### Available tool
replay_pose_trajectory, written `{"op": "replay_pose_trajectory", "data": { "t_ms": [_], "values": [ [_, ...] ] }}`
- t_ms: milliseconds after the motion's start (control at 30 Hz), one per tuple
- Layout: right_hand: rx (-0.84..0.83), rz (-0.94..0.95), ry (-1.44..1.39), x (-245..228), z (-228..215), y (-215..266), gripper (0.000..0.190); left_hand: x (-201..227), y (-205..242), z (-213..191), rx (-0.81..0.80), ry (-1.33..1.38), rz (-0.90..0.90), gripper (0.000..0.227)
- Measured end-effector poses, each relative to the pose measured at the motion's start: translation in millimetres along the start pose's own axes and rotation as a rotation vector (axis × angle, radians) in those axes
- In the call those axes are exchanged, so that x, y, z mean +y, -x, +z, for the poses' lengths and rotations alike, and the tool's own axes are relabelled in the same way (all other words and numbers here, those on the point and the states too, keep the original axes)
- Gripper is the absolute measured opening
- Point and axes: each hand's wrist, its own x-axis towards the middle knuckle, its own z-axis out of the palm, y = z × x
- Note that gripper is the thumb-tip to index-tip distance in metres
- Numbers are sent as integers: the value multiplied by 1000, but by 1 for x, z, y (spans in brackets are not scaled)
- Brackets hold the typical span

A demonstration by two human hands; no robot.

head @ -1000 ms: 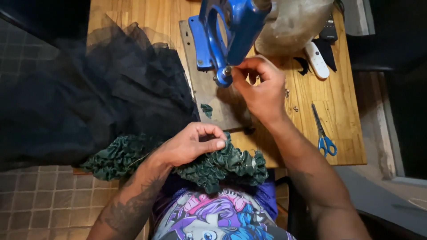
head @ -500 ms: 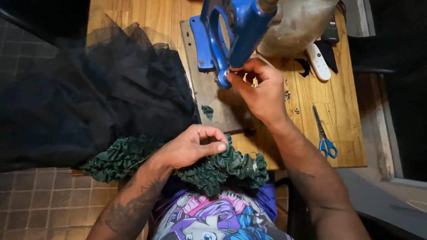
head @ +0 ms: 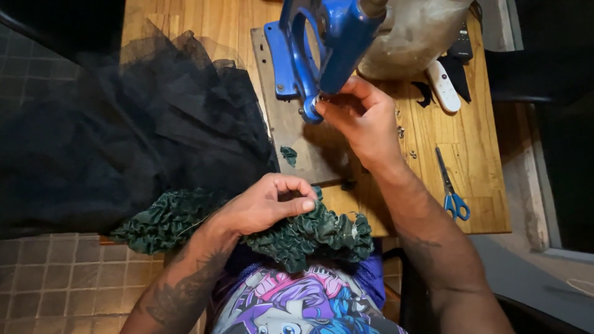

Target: Attaching metal eyelets to fabric using a manual press and trimming excess material with scissors

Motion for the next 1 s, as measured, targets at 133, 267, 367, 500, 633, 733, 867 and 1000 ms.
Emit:
{"op": "replay_pose_trajectory", "data": {
  "t_ms": [133, 267, 367, 500, 633, 733, 867, 1000],
  "values": [
    [4, -6, 50, 2, 0, 2, 16, -2, 1, 1, -4, -16, 3, 13],
    [-5, -39, 73, 8, -3, -2, 16, 0, 1, 2, 7, -4, 0, 13],
    [8, -33, 61, 16, -4, -2, 15, 1, 1, 2, 9, -7, 8, 12],
    [16, 2, 41, 1, -2, 5, 18, 4, 1, 2, 18, -10, 3, 12],
    [53, -40, 290, -27, -9, 39, 24, 6, 6, 4, 39, -46, 25, 12],
    [-53, -106, 424, -55, -2, 78, 18, 17, 17, 10, 101, -151, 75, 10],
    [-374, -358, 612, -87, 9, 118, 8, 63, 33, 26, 276, -504, 250, 14],
    [-350, -440, 641, -83, 18, 138, 11, 90, 46, 40, 322, -580, 430, 13]
  ]
}}
